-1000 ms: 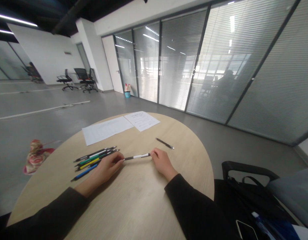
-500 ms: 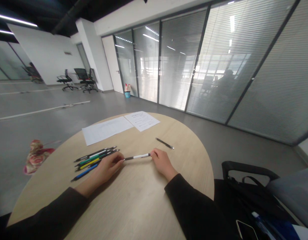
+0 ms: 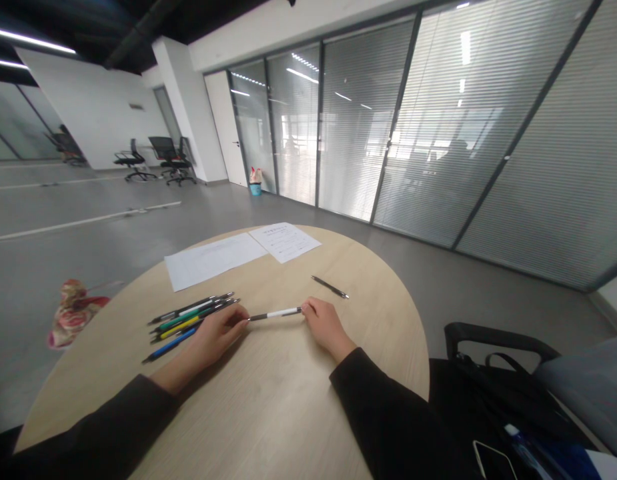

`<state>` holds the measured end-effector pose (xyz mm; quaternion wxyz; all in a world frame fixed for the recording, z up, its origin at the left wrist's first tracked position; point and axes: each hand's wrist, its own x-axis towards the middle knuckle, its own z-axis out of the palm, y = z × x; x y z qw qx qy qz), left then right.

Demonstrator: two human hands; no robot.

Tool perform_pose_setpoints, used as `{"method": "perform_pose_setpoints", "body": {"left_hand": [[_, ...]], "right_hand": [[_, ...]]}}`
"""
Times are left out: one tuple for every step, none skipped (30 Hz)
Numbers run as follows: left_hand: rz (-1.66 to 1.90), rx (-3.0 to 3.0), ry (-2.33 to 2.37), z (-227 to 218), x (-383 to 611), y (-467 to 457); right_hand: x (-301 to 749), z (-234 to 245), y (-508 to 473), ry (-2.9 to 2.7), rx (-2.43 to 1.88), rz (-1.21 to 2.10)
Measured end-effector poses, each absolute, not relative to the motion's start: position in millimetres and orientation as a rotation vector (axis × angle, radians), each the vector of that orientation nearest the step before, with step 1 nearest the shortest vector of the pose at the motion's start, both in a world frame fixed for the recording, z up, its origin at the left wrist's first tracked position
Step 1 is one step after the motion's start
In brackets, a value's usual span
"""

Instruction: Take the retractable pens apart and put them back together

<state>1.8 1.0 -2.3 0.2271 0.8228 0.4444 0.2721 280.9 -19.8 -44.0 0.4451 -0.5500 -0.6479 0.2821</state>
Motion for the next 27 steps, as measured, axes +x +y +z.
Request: {"method": "perform_pose_setpoints", "body": {"left_hand": [[0.749, 2.269, 1.224, -2.6, 1.6, 0.9], [0.749, 2.27, 1.225, -2.8, 1.5, 0.9], [0.75, 2.271, 1.226, -3.1, 1.4, 0.9], [0.751, 2.27, 1.227, -3.2, 1.4, 0.9], [0.752, 2.269, 1.228, -3.2, 1.6, 0.9], [0.75, 2.268, 1.229, -3.2, 1.8, 0.9], [0.748, 2.268, 1.228, -3.1, 2.1, 1.0], [0.747, 2.271, 1.228, -2.9, 2.5, 1.0], [0.747, 2.273, 1.227, -2.7, 2.8, 1.1], [0.747, 2.275, 1.224, -2.6, 3.0, 1.3], [0.747, 2.276, 1.222, -2.5, 3.2, 1.4], [0.749, 2.275, 1.219, -2.5, 3.3, 1.5], [0.751, 2.274, 1.218, -2.6, 3.2, 1.6], [0.752, 2.272, 1.217, -2.8, 3.1, 1.6], [0.752, 2.271, 1.217, -3.0, 2.9, 1.6], [0.753, 2.271, 1.218, -3.1, 2.7, 1.5], [0.753, 2.272, 1.219, -3.2, 2.5, 1.4], [0.752, 2.273, 1.221, -3.1, 2.4, 1.3], [0.75, 2.274, 1.225, -2.8, 2.3, 1.1], [0.747, 2.276, 1.231, -2.5, 2.3, 0.9], [0.745, 2.276, 1.238, -2.1, 2.4, 0.6], [0.743, 2.276, 1.241, -1.7, 2.5, 0.3], [0.744, 2.275, 1.241, -1.4, 2.6, 0.0], [0.746, 2.273, 1.238, -1.4, 2.7, -0.2], [0.748, 2.272, 1.231, -1.5, 2.8, -0.4], [0.752, 2.27, 1.223, -1.8, 2.8, -0.4], [0.756, 2.268, 1.218, -2.3, 2.7, -0.3]], "right_hand": [[280.8, -44.0, -19.8, -1.605, -1.364, 0.701], [280.7, -43.9, -19.8, -1.605, -1.364, 0.702], [280.7, -43.9, -19.8, -1.607, -1.364, 0.701], [280.7, -43.8, -19.8, -1.608, -1.363, 0.701], [280.8, -43.8, -19.8, -1.609, -1.364, 0.7], [281.0, -43.7, -19.7, -1.61, -1.364, 0.7], [281.2, -43.7, -19.6, -1.612, -1.365, 0.699], [281.4, -43.9, -19.4, -1.613, -1.365, 0.697], [281.6, -44.1, -19.1, -1.615, -1.363, 0.694], [281.7, -44.6, -18.7, -1.617, -1.361, 0.692], [281.9, -45.2, -18.4, -1.618, -1.359, 0.689], [282.0, -45.8, -18.0, -1.62, -1.357, 0.688], [282.1, -46.6, -17.6, -1.621, -1.355, 0.688], [282.2, -47.4, -17.3, -1.622, -1.354, 0.688], [282.3, -48.1, -17.1, -1.622, -1.354, 0.689], [282.4, -48.7, -16.9, -1.623, -1.354, 0.69], [282.4, -49.1, -16.7, -1.624, -1.354, 0.692], [282.4, -49.3, -16.7, -1.624, -1.355, 0.695], [282.3, -49.2, -16.8, -1.624, -1.357, 0.699], [282.1, -48.9, -17.0, -1.623, -1.359, 0.701], [281.8, -48.3, -17.4, -1.623, -1.361, 0.704], [281.4, -47.4, -17.9, -1.623, -1.363, 0.707], [280.9, -46.4, -18.5, -1.624, -1.366, 0.709], [280.4, -45.2, -19.3, -1.628, -1.368, 0.715], [279.8, -44.0, -20.2, -1.634, -1.368, 0.726], [279.3, -42.9, -21.1, -1.639, -1.368, 0.741], [278.8, -41.9, -22.0, -1.643, -1.368, 0.758]]}}
